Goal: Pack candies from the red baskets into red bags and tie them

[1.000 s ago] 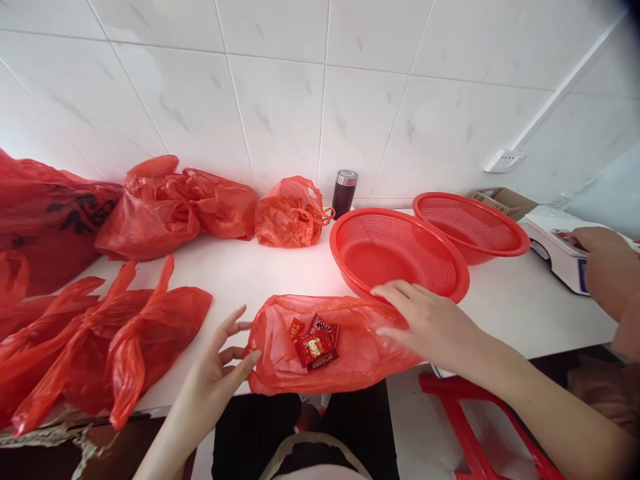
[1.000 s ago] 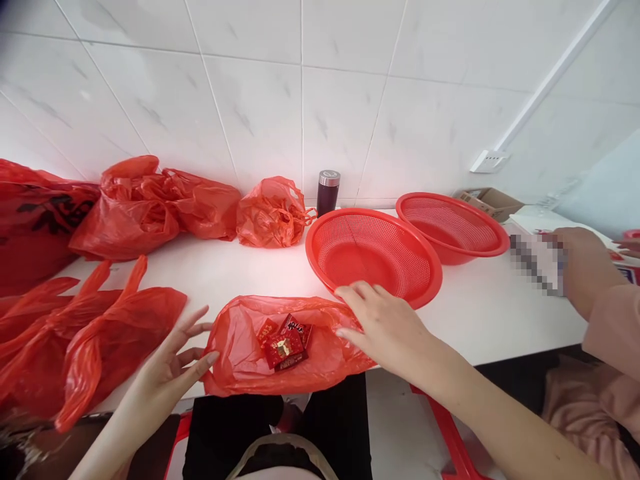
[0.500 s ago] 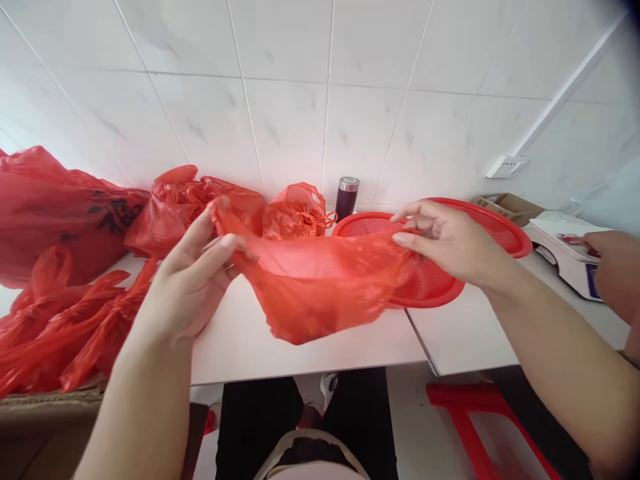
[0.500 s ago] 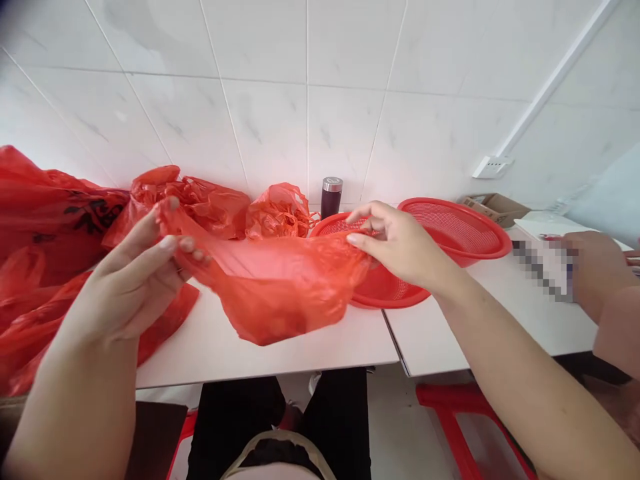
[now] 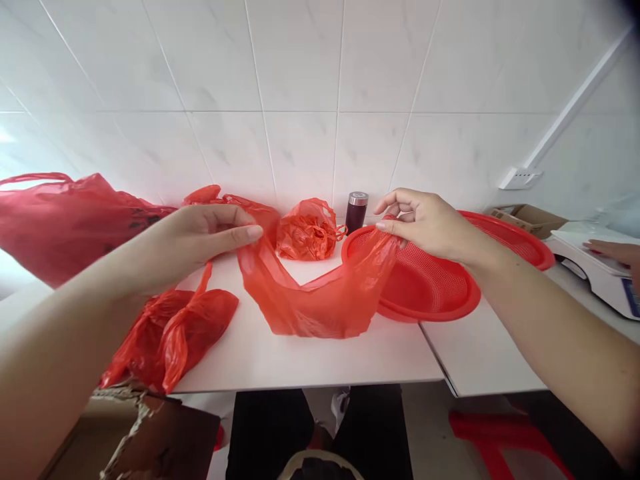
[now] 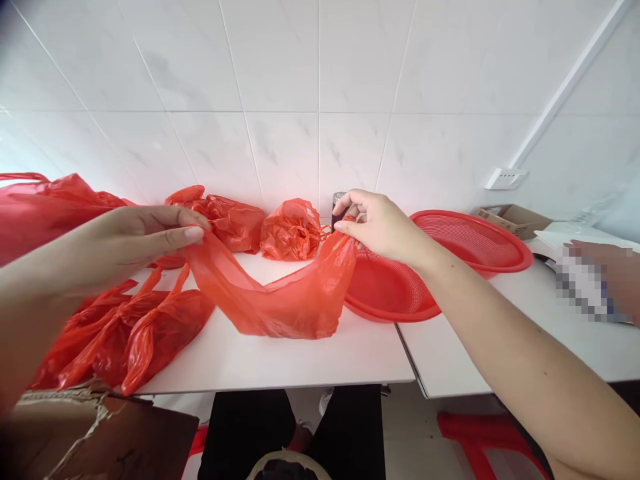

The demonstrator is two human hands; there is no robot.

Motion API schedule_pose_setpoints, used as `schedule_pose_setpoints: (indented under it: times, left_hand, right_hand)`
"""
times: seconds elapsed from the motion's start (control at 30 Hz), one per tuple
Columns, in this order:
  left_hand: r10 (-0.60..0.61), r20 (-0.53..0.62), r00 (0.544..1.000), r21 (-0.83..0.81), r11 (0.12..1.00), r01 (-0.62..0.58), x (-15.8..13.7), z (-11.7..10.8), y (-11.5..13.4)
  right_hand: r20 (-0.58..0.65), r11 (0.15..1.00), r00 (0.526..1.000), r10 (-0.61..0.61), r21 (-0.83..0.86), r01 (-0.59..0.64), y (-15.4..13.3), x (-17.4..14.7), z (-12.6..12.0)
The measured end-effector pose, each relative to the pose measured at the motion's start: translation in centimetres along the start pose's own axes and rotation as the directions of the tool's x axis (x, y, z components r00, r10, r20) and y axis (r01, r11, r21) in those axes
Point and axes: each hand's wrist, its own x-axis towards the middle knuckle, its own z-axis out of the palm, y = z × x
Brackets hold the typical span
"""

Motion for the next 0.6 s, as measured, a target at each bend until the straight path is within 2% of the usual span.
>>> schedule_pose_setpoints:
  times: [0.07,0.13,0.2,0.27,0.33,0.37,0.4,0.47,0.53,0.6]
  left_hand:
    - [-0.027,0.174,0.984,-0.053,0.998,0.036,-0.1,1.2,-0.1]
    - [0.008,0.249,0.968,-0.205,0.978,0.045,0.0,2.2,-0.3]
    - [0.002,0.35,0.937,-0.269,0.958,0.099,0.0,3.0,-0.6]
    - [-0.054,0.481,0.875,-0.18,0.971,0.159,-0.1,3.7,-1.1]
    - [-0.124,0.577,0.807,-0.027,0.985,0.17,-0.2,4.3,-1.6]
    - [-0.148,0.585,0.798,0.037,0.987,0.156,-0.2,4.6,-1.9]
    - [-0.16,0.561,0.812,0.074,0.987,0.143,-0.2,4.9,-2.2]
    - [-0.172,0.448,0.877,0.072,0.985,0.156,-0.2,5.2,-2.9]
    - [-0.224,0.308,0.925,0.022,0.973,0.229,0.0,5.1,-3.6]
    - [-0.305,0.226,0.925,0.0,0.95,0.313,0.2,4.9,-4.3]
  right_hand:
    - [0.03,0.998,0.998,-0.046,0.041,0.045,-1.2,0.3,0.6]
    - [0.066,0.991,0.992,-0.107,0.092,0.1,-2.7,0.6,1.5]
    - [0.114,0.978,0.98,-0.164,0.147,0.146,-4.3,1.0,2.8]
    - [0.172,0.963,0.961,-0.218,0.2,0.182,-5.9,1.2,4.6]
    - [0.221,0.946,0.936,-0.274,0.235,0.222,-7.2,1.5,6.5]
    - [0.234,0.937,0.923,-0.305,0.248,0.246,-7.7,1.6,7.4]
    - [0.236,0.926,0.913,-0.333,0.262,0.27,-7.9,1.7,8.1]
    - [0.192,0.906,0.907,-0.374,0.287,0.312,-7.8,1.9,9.3]
    - [0.143,0.903,0.918,-0.37,0.288,0.319,-6.6,2.1,10.1]
    - [0.196,0.921,0.927,-0.32,0.292,0.256,-4.7,2.3,10.6]
